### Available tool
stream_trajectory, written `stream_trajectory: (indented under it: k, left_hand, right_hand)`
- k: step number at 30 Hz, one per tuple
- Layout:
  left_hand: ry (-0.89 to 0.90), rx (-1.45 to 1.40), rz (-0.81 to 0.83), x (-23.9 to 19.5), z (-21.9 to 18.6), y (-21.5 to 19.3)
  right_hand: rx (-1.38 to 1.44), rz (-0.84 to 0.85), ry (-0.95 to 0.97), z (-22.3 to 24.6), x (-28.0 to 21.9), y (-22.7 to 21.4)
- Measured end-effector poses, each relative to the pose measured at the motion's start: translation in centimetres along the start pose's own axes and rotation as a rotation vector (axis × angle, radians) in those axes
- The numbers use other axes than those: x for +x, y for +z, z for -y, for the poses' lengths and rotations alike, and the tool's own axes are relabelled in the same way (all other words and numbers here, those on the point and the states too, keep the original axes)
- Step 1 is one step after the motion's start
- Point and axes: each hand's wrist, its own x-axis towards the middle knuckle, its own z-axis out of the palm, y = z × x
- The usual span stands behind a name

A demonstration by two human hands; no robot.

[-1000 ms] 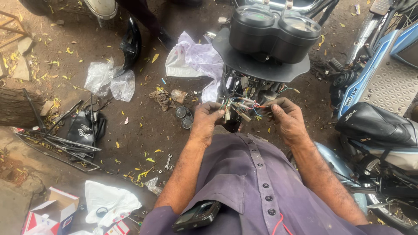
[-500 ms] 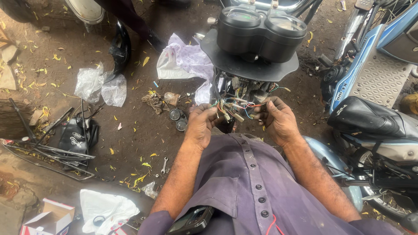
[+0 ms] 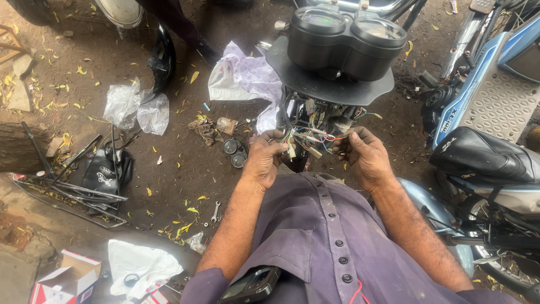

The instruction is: The person works on the exposed wiring harness beneath the motorcycle's instrument cluster. They separate, twist, and connect individual wires by hand, occasionally adjusting the handlebars and cluster. The task involves organizing and joining electrical connections without visible tools.

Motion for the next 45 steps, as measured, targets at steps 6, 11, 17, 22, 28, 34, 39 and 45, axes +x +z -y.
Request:
stream_trajectory:
  k: [6,11,17,22,28,34,39,45]
  left_hand:
    - [-0.059,-0.163,0.073,0.8,0.2,-0.3]
    - [-0.145,-0.148,0.107,1.9,1.2,0.2]
    - [-0.133,-0.014,0.059,2.3,0.3,2.0]
    - [-0.146,-0.078,0.132,0.6,-2.3,3.5]
    - [-0.079,-0.068,0.119,0.3,-4.2,4.2]
    - [-0.058,-0.125,0.052,2.5,-4.7,2.7]
    - [-0.028,-0.144,0.066,4.0,-4.5,0.6]
    - [-0.028,-0.105,0.063,4.1,-3.7,-0.4]
  right_hand:
    - [0.056,0.021,-0.037,1.2,0.0,0.4]
    - [0.035,0.053,-0.062,2.1,0.5,0.6]
    - [-0.003,0.050,-0.100,2.7,0.8,1.2]
    - [-0.005,0.071,-0.135,3.3,1.5,1.4]
    - [-0.474,0.056,-0.221,3.9,1.9,2.0]
    - [-1.619,0.191,-0.471,2.6,-0.2,4.8]
    - [-1.824,0.054,-0.432,2.2,-0.9,3.3]
    - [-1.408,-0.185,-0.732,1.3,0.4,-1.0]
